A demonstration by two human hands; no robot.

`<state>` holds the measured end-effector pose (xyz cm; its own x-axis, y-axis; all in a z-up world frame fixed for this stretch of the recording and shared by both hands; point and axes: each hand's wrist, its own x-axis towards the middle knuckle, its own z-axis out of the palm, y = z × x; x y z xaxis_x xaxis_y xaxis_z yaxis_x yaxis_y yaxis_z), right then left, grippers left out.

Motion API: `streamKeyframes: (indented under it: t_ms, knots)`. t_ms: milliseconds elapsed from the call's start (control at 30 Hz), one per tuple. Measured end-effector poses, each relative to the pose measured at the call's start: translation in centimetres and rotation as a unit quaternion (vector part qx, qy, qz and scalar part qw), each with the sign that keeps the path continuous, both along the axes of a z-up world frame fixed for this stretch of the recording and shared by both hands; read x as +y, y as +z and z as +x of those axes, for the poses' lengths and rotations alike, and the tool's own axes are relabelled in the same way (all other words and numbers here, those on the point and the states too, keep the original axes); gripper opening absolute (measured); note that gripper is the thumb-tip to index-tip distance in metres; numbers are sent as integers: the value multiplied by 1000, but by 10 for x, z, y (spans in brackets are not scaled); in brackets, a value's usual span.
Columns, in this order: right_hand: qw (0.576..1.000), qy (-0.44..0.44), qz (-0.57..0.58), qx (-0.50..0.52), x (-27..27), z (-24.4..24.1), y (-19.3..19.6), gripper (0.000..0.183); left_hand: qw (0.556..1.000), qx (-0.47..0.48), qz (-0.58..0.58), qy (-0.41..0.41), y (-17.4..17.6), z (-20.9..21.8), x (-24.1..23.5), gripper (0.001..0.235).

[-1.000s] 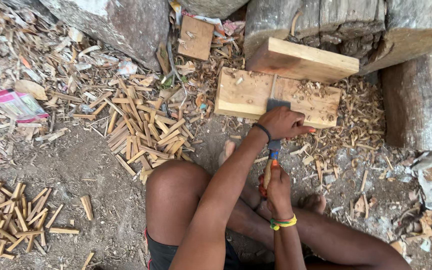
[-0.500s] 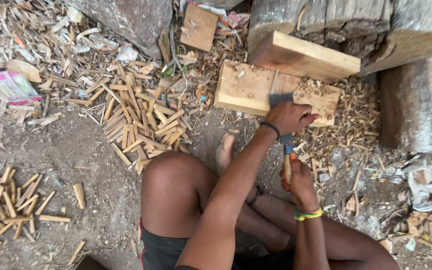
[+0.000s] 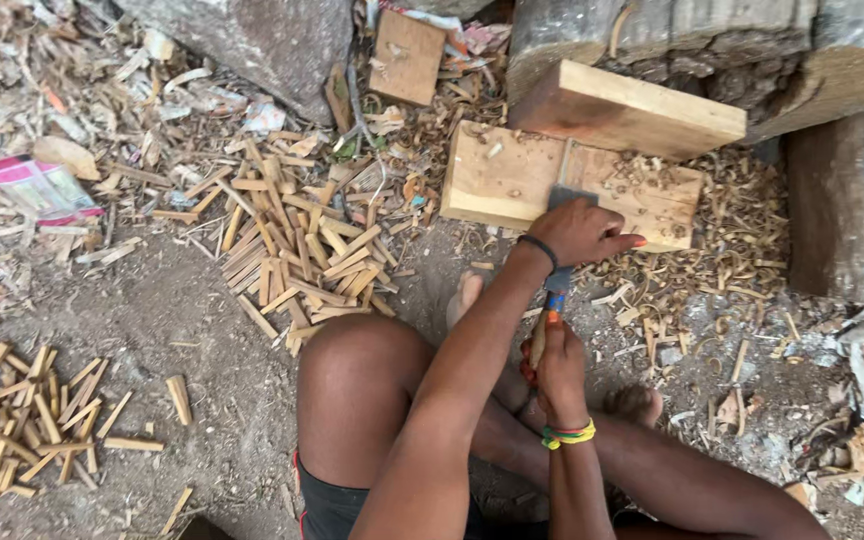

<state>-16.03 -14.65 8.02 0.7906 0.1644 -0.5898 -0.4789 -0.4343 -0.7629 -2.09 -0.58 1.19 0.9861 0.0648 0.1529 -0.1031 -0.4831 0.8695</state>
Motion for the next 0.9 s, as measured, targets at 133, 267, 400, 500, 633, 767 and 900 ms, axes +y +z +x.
streamKeyframes:
  t_ms: [133,267,400,500,633,767,900]
  knots:
    - [1000,-9,-1,-2,0,3,-1,39,999,35,6,-34,5,-1,1,61]
    - [1000,-6,-14,1,-9,4,-2,38,1000,18,-11,8,7,-2,-6,56]
    - [999,41,-24,-1,-33,28,-6,36,998,26,-28,55,8,1,-13,50]
    - [998,57,-3,39,-58,59,-1,36,995,21,-49,83,6,11,-24,50]
    - [997,65,-25,46,-62,66,1,40,996,17,-46,75,4,16,-30,51]
    - [999,27,0,34,-50,41,-15,37,996,66,-49,24,4,9,-18,51]
    - [997,36,-50,-42,-24,14,-19,41,999,40,-21,23,14,-2,-1,51]
